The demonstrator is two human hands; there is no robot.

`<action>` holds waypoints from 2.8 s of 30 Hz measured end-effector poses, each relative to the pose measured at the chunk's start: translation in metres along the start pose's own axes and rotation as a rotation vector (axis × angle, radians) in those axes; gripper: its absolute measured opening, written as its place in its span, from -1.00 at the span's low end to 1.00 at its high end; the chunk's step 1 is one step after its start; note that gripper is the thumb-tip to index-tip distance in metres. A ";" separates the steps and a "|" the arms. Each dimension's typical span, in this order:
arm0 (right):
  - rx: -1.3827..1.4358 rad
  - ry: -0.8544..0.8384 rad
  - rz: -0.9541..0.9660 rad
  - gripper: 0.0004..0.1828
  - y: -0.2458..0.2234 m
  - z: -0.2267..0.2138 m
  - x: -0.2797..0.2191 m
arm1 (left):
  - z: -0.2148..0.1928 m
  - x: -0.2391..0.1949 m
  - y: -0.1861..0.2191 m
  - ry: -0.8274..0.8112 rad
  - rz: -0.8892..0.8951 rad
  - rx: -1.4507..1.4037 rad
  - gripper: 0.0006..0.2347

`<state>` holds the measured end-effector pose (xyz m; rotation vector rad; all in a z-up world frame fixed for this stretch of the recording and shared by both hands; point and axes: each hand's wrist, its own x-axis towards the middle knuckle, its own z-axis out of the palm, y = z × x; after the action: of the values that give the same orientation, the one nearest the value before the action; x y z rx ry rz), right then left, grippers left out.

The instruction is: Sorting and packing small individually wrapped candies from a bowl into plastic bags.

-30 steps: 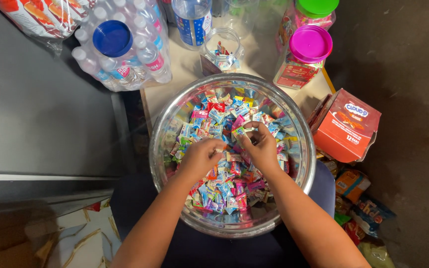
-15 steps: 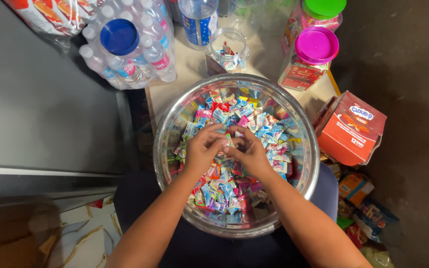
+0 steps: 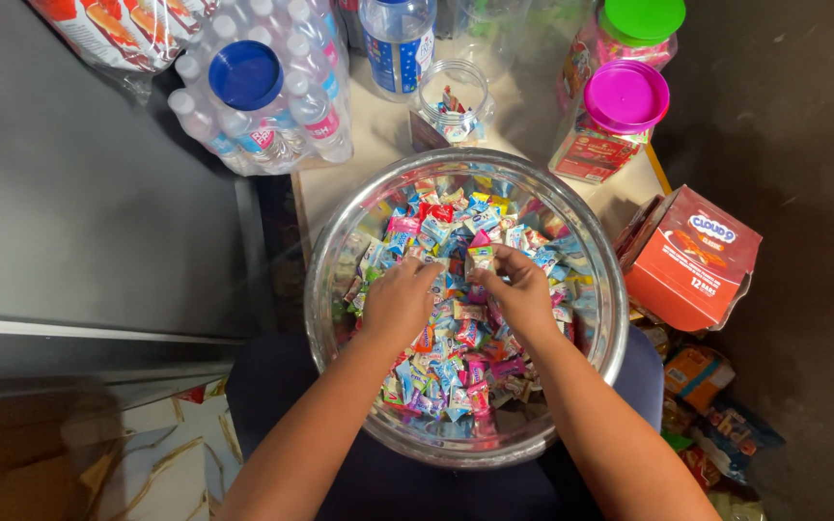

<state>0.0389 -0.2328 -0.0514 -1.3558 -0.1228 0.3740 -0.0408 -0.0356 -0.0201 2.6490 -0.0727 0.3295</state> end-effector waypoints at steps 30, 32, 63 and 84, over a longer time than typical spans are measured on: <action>0.064 -0.043 0.135 -0.48 -0.018 0.000 0.032 | 0.040 0.049 0.000 -0.005 -0.400 -1.095 -0.57; 0.034 -0.076 0.050 -0.48 -0.037 0.011 0.055 | 0.041 0.070 -0.003 0.051 -0.411 -1.097 -0.57; 0.065 0.071 0.035 -0.82 -0.060 0.031 0.134 | 0.028 0.123 -0.063 0.302 -0.295 -0.839 -0.85; -0.622 -0.151 -0.369 -0.61 -0.023 0.037 0.003 | 0.019 0.026 -0.034 -0.020 -0.171 -0.262 -0.74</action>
<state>0.0347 -0.2010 -0.0212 -1.8711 -0.6478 0.1222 -0.0081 -0.0136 -0.0455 2.3796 0.0978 0.2202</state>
